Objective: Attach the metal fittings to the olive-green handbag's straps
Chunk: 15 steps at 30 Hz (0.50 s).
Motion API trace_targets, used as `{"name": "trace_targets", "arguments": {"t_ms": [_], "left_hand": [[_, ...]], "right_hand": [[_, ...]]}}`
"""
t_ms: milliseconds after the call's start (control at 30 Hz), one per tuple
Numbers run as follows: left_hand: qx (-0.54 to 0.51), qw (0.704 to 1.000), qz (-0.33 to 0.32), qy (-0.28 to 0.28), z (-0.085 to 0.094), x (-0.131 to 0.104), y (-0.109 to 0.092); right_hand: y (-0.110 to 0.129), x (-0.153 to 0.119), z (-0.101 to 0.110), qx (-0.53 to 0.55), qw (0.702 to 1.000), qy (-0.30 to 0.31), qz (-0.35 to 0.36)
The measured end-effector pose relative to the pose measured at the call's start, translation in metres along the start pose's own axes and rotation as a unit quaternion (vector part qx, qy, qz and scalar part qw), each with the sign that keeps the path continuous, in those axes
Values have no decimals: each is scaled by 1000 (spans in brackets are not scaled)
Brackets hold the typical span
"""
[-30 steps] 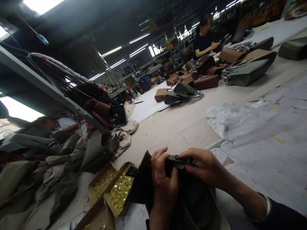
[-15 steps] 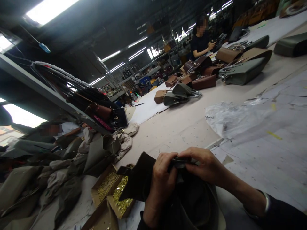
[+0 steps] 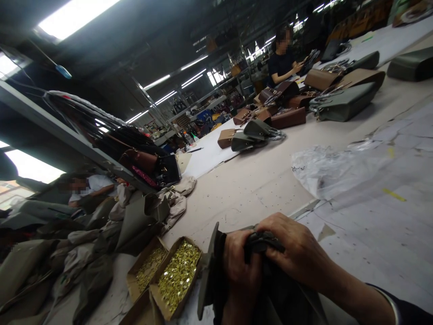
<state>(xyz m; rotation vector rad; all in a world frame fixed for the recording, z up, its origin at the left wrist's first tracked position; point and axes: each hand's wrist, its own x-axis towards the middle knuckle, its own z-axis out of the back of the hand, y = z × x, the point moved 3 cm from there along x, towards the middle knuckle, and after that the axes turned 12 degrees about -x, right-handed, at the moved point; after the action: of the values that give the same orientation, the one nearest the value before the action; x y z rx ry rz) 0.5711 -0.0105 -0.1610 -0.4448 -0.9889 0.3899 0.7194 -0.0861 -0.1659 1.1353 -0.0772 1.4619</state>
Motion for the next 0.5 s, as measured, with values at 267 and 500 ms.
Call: {"name": "trace_targets", "arguments": {"t_ms": [267,500], "left_hand": [[61,997,-50,7,11,-18,-3],[68,995,-59,-48,11,-38,6]], "right_hand": [[12,-1,0,-10,996,10,94],[10,-9,-8,-12,990,-30,139]]}}
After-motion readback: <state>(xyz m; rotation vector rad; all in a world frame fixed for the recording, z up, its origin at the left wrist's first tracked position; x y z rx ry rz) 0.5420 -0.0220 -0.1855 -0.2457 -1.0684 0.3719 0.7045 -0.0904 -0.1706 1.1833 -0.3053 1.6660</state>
